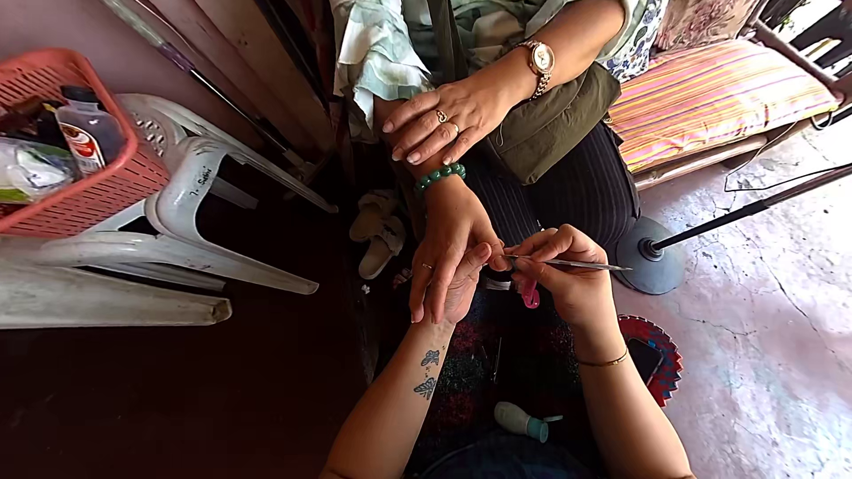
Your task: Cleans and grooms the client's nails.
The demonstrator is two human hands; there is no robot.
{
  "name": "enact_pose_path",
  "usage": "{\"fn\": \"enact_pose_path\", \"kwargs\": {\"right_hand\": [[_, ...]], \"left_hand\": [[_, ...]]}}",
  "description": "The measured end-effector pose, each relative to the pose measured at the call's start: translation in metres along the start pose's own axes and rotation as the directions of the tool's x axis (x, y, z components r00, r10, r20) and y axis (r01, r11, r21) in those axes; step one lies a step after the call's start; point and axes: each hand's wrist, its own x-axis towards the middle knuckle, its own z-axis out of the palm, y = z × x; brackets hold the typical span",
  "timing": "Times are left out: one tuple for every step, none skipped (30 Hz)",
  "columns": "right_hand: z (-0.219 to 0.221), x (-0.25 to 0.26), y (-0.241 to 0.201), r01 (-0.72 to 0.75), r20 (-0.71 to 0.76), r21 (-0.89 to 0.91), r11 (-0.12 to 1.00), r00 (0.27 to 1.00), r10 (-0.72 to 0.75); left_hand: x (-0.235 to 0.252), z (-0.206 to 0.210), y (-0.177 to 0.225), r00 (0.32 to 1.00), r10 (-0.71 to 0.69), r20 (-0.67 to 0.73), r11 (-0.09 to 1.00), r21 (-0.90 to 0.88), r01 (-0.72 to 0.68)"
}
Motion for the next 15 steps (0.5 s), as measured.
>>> {"fn": "enact_pose_path", "kwargs": {"right_hand": [[-0.002,0.000,-0.001,-0.005,0.015,0.005,1.000,1.000,0.004],[-0.004,0.000,-0.001,-0.003,0.035,0.007,1.000,0.999,0.003],[-0.004,0.002,-0.002,0.002,0.043,-0.001,1.000,0.999,-0.002],[-0.003,0.003,-0.002,0.004,0.038,-0.014,1.000,0.999,-0.003],[-0.002,0.004,-0.002,0.000,0.028,-0.023,1.000,1.000,0.001],[-0.002,0.004,-0.002,-0.013,0.030,-0.019,1.000,0.999,0.013],[-0.005,0.005,-0.002,-0.033,0.055,0.004,0.999,0.998,0.033],[-0.009,0.007,-0.003,-0.064,0.100,0.039,0.997,0.993,0.060],[-0.013,0.009,-0.005,-0.097,0.148,0.073,0.993,0.985,0.086],[-0.015,0.010,-0.006,-0.121,0.166,0.104,0.987,0.981,0.102],[-0.014,0.011,-0.005,-0.125,0.145,0.128,0.984,0.984,0.106],[-0.012,0.010,-0.004,-0.115,0.112,0.138,0.984,0.989,0.100],[-0.010,0.010,-0.003,-0.098,0.092,0.131,0.987,0.992,0.087],[-0.008,0.009,-0.002,-0.085,0.087,0.118,0.989,0.993,0.075],[-0.008,0.008,-0.002,-0.074,0.094,0.102,0.992,0.993,0.064]], "left_hand": [[0.000,0.001,0.000,1.000,0.003,0.002,1.000,-0.001,-0.003],[0.001,0.001,0.001,1.000,0.006,0.001,1.000,0.003,-0.006],[0.002,0.001,0.001,1.000,0.010,0.003,1.000,0.006,-0.010],[0.002,0.000,0.001,1.000,0.013,0.004,1.000,0.003,-0.013],[0.000,0.000,0.001,1.000,0.012,0.007,1.000,0.001,-0.012],[0.000,0.000,0.001,1.000,0.011,0.014,1.000,0.005,-0.011],[0.000,0.000,0.001,1.000,0.007,0.025,1.000,0.011,-0.007],[0.000,0.000,0.001,1.000,0.000,0.027,1.000,0.011,0.000],[0.000,0.000,0.002,0.999,-0.002,0.035,1.000,0.001,0.002],[0.000,0.000,0.002,0.999,-0.006,0.040,1.000,-0.002,0.006],[0.000,0.000,0.002,0.999,-0.010,0.039,1.000,0.000,0.010],[0.000,0.001,0.002,0.999,-0.015,0.032,1.000,0.002,0.015],[0.000,0.001,0.002,1.000,-0.018,0.025,1.000,0.008,0.018],[0.000,0.001,0.002,1.000,-0.018,0.018,1.000,0.012,0.018],[0.000,0.001,0.002,1.000,-0.020,0.017,1.000,0.013,0.020]]}}
